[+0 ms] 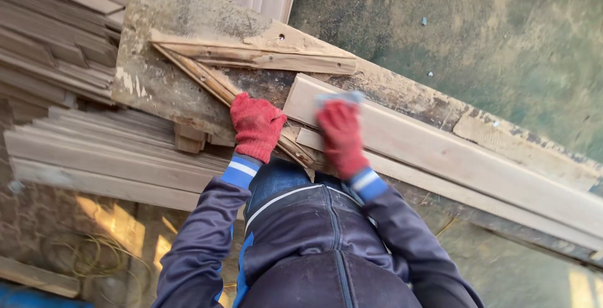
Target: Sanding a long piece of wood molding by hand with sandpaper.
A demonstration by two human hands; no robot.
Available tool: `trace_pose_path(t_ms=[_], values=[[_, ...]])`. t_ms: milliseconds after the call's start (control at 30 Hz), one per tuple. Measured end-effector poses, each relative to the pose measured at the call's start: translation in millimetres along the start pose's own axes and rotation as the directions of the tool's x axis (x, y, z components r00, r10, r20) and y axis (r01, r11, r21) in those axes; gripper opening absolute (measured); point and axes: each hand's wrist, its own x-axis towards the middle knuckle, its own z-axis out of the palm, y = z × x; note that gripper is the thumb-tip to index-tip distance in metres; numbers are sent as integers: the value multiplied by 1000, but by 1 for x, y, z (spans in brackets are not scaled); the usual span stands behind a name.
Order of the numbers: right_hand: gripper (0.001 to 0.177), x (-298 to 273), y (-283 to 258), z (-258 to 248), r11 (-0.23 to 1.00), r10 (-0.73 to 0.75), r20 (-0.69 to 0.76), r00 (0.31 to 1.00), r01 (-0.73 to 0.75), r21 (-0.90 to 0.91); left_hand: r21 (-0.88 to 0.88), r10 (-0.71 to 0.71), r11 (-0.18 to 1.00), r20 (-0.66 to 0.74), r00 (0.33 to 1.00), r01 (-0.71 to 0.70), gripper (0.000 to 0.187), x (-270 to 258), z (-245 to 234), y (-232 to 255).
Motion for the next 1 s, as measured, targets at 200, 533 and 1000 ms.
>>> trace_pose_path(t_ms=[200,533,1000], values=[[28,42,-14,13,984,-95,76,993,105,-147,15,99,995,2,995,-99,29,0,-9,1],[67,-72,22,0,641,511,-340,789,-614,-461,-7,210,978,-34,977,-210,38,11,-20,-6],[51,-278,156,-114,261,809,-428,402,-900,-350,9,94,996,35,995,-94,18,13,-9,-21]])
